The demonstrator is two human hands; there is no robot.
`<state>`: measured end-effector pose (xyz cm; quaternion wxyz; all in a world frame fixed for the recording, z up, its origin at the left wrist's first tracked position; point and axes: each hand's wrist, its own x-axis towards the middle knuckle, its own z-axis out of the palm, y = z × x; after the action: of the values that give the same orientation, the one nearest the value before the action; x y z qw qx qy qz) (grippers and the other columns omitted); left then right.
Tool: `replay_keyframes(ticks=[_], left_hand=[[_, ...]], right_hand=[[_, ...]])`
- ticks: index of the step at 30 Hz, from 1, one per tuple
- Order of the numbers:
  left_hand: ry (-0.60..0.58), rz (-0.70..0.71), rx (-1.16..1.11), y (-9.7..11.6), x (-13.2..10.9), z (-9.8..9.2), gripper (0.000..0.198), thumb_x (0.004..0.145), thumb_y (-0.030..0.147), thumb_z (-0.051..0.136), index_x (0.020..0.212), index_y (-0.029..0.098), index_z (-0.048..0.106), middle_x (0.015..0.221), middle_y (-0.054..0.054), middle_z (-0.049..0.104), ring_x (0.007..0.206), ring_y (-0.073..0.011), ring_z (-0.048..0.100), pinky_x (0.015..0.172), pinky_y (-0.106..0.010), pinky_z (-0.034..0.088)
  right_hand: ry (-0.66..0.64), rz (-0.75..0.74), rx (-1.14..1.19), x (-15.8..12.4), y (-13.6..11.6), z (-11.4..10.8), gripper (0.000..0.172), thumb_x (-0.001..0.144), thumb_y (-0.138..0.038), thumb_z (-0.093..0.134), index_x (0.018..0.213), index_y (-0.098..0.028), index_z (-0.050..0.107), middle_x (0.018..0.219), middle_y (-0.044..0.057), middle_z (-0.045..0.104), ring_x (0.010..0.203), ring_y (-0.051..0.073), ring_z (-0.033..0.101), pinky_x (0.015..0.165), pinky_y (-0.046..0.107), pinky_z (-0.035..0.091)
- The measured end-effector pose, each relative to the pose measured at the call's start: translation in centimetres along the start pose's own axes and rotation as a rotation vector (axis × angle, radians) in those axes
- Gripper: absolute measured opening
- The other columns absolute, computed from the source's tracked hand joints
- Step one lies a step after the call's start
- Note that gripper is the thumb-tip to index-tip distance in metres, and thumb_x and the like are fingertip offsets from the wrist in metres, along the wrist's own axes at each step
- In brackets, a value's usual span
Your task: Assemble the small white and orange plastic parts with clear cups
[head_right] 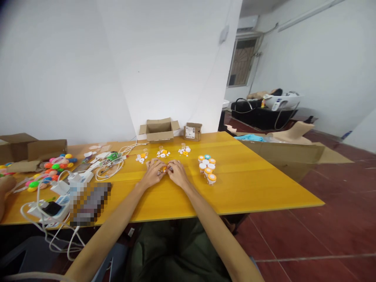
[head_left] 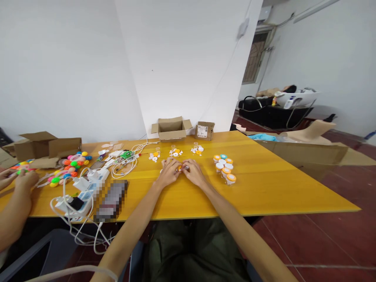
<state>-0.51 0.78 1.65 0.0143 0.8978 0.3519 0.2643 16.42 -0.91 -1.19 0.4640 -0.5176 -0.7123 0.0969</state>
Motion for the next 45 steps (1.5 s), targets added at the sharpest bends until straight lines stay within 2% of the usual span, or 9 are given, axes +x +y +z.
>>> replay_keyframes(ticks=[10,17,23,29,45], left_hand=[[-0.037,-0.006,0.012,0.21,0.01,-0.21,0.032,0.09,0.021,0.058,0.119,0.03,0.068,0.114,-0.007,0.067,0.122,-0.0296,0.047,0.1,-0.046,0.032],[-0.009,0.018,0.017,-0.12,0.02,0.1,0.038,0.09,0.021,0.059,0.124,0.035,0.066,0.114,-0.006,0.068,0.122,-0.029,0.048,0.1,-0.046,0.032],[0.0,0.041,0.02,-0.34,0.05,0.27,0.039,0.089,0.018,0.058,0.124,0.033,0.067,0.115,-0.006,0.068,0.122,-0.0287,0.048,0.099,-0.044,0.033],[-0.029,-0.01,0.022,-0.37,0.04,0.32,0.043,0.087,0.019,0.06,0.126,0.034,0.066,0.117,-0.006,0.068,0.123,-0.03,0.048,0.102,-0.048,0.032],[0.031,-0.066,-0.039,-0.09,0.26,-0.02,0.026,0.088,0.027,0.066,0.113,0.03,0.071,0.111,-0.006,0.072,0.12,-0.0291,0.05,0.099,-0.045,0.033]], right_hand=[[-0.009,0.005,-0.012,-0.02,0.14,-0.04,0.017,0.079,-0.009,0.061,0.074,-0.024,0.067,0.096,0.004,0.068,0.094,0.021,0.062,0.09,0.036,0.048],[0.003,0.023,-0.024,0.01,0.2,0.02,0.017,0.078,-0.009,0.062,0.073,-0.024,0.068,0.096,0.004,0.069,0.096,0.021,0.062,0.091,0.037,0.048],[-0.001,0.033,-0.021,0.0,0.25,-0.01,0.016,0.079,-0.01,0.064,0.072,-0.023,0.069,0.1,0.006,0.07,0.098,0.022,0.063,0.092,0.038,0.048],[-0.009,0.003,0.0,-0.05,0.58,0.11,0.014,0.08,-0.013,0.065,0.074,-0.024,0.071,0.102,0.006,0.07,0.099,0.022,0.063,0.093,0.039,0.048],[-0.003,0.064,0.095,0.14,0.08,0.05,0.009,0.081,-0.018,0.067,0.075,-0.024,0.068,0.097,0.004,0.069,0.097,0.021,0.064,0.092,0.037,0.048]])
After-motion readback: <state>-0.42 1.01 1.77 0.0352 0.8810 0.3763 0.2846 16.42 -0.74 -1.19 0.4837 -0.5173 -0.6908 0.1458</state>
